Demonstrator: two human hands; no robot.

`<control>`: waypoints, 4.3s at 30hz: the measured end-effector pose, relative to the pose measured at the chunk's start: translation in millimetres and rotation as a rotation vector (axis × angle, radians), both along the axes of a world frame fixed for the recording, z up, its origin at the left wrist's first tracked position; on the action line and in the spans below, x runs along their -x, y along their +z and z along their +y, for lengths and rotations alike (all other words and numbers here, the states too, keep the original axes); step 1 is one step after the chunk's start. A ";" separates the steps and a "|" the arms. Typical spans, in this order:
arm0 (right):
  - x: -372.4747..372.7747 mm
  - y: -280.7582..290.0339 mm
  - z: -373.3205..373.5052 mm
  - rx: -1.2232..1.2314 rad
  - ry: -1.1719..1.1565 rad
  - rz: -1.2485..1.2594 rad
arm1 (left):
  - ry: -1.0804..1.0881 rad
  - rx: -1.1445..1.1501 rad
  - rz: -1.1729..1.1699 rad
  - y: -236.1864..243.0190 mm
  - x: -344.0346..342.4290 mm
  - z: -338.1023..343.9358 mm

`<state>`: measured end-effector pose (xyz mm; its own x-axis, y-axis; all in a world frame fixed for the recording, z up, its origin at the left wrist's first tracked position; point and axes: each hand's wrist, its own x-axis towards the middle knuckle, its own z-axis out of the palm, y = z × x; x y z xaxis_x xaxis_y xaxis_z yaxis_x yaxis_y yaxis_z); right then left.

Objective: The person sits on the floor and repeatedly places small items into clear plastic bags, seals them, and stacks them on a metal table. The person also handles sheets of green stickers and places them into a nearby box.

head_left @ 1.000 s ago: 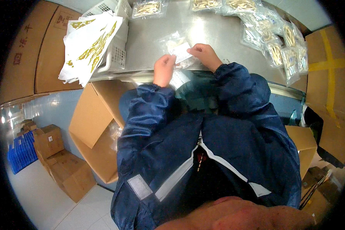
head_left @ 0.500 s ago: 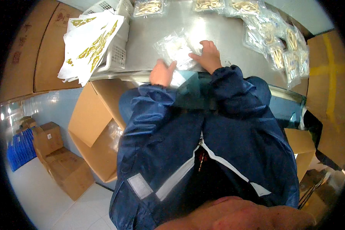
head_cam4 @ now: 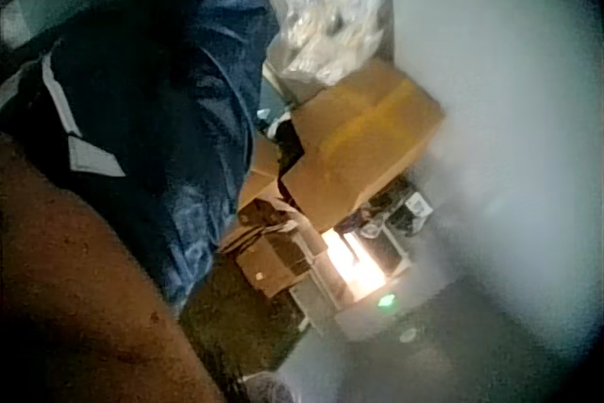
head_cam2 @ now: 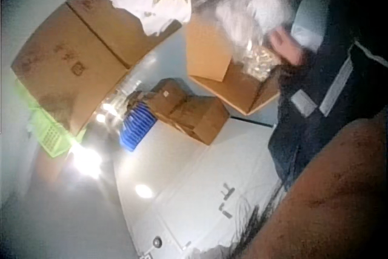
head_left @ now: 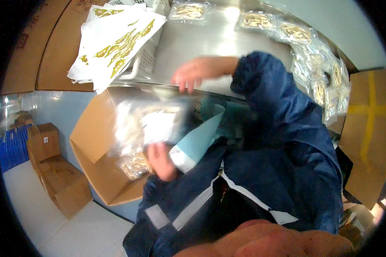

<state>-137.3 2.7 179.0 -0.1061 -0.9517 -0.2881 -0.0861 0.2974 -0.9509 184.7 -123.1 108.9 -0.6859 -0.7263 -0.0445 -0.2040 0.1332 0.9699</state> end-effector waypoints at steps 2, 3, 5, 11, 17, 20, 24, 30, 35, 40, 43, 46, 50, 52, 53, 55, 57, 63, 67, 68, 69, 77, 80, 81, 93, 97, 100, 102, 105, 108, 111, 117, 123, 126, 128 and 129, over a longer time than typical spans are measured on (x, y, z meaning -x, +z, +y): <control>75.0 -41.7 -17.0 0.025 -0.197 0.335 | 0.330 -0.285 0.163 22.6 -3.0 -13.1; 120.0 -62.4 -5.1 0.017 -0.350 0.653 | 0.378 -0.336 0.232 11.4 -7.5 -30.8; 185.3 -104.5 2.8 -0.306 -0.715 0.991 | 0.308 0.304 0.139 -44.2 -23.6 -44.8; 186.5 -148.6 -42.5 -0.358 -0.795 1.323 | 0.369 -0.283 0.128 -3.5 14.2 -34.4; 225.3 -171.5 -85.7 -0.560 -0.781 1.505 | 0.362 -0.271 0.167 -22.9 17.1 -43.5; 217.9 -166.8 -91.5 -0.417 -0.779 1.549 | 0.311 -0.240 0.175 -23.4 15.4 -43.0; 207.1 -154.5 -73.3 -0.335 -0.807 1.415 | 0.332 -0.220 0.235 -18.5 21.7 -35.6; 222.6 -161.3 -38.1 0.081 -1.048 1.331 | 0.318 -0.177 0.204 -17.3 22.8 -32.6; 229.0 -136.2 -47.9 0.507 -1.008 1.404 | 0.286 -0.133 0.215 -15.4 27.9 -26.0; 231.7 -113.7 -55.8 0.471 -0.665 1.605 | 0.232 -0.081 0.220 -17.2 28.2 -23.6; 223.2 -90.0 -33.9 0.341 -0.577 1.539 | 0.228 -0.117 0.263 -24.2 27.5 -20.7; 166.7 -28.2 27.9 0.377 -0.565 1.753 | 0.208 -0.143 0.303 -20.7 35.7 -16.5; 85.0 45.2 87.4 0.224 -0.456 1.705 | 0.137 -0.063 0.281 -14.3 29.7 -13.0; 72.3 31.3 100.4 0.151 -0.352 1.673 | 0.107 -0.105 0.290 -11.5 32.3 -10.0; 68.7 18.6 106.1 0.121 -0.303 1.659 | 0.084 -0.069 0.284 -9.4 36.0 -7.8; 64.8 -33.9 114.0 -0.035 -0.292 1.575 | -0.011 -0.069 0.255 -0.6 42.2 -4.8; 68.8 -77.4 115.4 -0.150 -0.297 1.484 | -0.130 -0.118 0.313 13.4 52.5 3.1; 7.2 -87.0 104.0 0.051 -0.769 1.316 | -0.342 -0.216 0.345 17.7 97.9 32.1; -105.7 -55.2 100.7 0.276 -0.503 0.302 | -0.508 -0.326 0.432 32.9 119.9 58.7; -139.8 -24.8 100.2 0.254 -0.510 -0.083 | -0.547 -0.352 0.455 35.4 122.3 65.1; -150.0 -27.7 107.8 0.249 -0.570 -0.049 | -0.589 -0.375 0.478 38.6 125.4 72.2; -149.0 3.1 166.9 0.349 -0.835 -0.175 | -0.888 -0.271 0.030 29.9 98.8 89.4; -149.5 -27.5 165.4 0.406 -1.014 0.986 | -0.833 -0.308 0.082 33.9 94.6 94.4; -162.0 -18.7 161.9 0.402 -1.074 0.738 | -0.793 -0.235 0.104 33.6 96.6 100.7; -160.5 -61.0 222.2 0.321 -1.223 0.113 | -0.775 -0.121 0.113 10.9 111.6 123.0; -131.5 -56.0 269.3 0.048 -1.568 0.570 | -0.859 0.276 0.197 43.4 115.7 114.3; -127.2 -39.5 250.8 0.399 -1.199 1.185 | -1.222 -0.089 -0.036 43.1 143.6 115.8; -133.7 -31.8 231.8 0.347 -0.960 1.423 | -1.087 -0.495 -0.194 38.8 159.5 125.2; -136.8 -39.8 225.1 0.252 -0.731 1.429 | -0.957 -0.560 -0.251 2.3 176.2 129.1; -116.7 -57.0 238.3 0.309 -0.930 1.292 | -0.970 -0.340 -0.137 -22.2 187.6 133.8; -81.1 -99.0 244.0 0.188 -1.351 0.679 | -0.894 -0.238 -0.052 -24.7 210.4 148.3; -33.5 -148.8 252.0 0.070 -1.329 0.187 | -0.856 -0.080 -0.063 -45.5 251.4 167.7; -42.0 -147.8 238.7 -0.069 -1.342 0.635 | -0.810 0.336 -0.174 -83.1 269.1 166.7; -45.3 -145.8 237.5 -0.191 -1.323 0.828 | -0.802 0.444 -0.181 -76.1 268.9 171.6; -49.3 -140.7 234.4 -0.299 -1.293 0.919 | -0.812 0.538 -0.242 -72.1 266.7 168.6; -49.9 -137.7 234.1 -0.372 -1.271 0.966 | -0.827 0.615 -0.301 -70.7 267.5 165.4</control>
<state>-87.4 236.8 41.3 -0.9860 -0.0150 0.1659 -0.1062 0.8239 -0.5568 -82.7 42.3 38.1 -0.9969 0.0035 -0.0785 -0.0456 0.7879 0.6141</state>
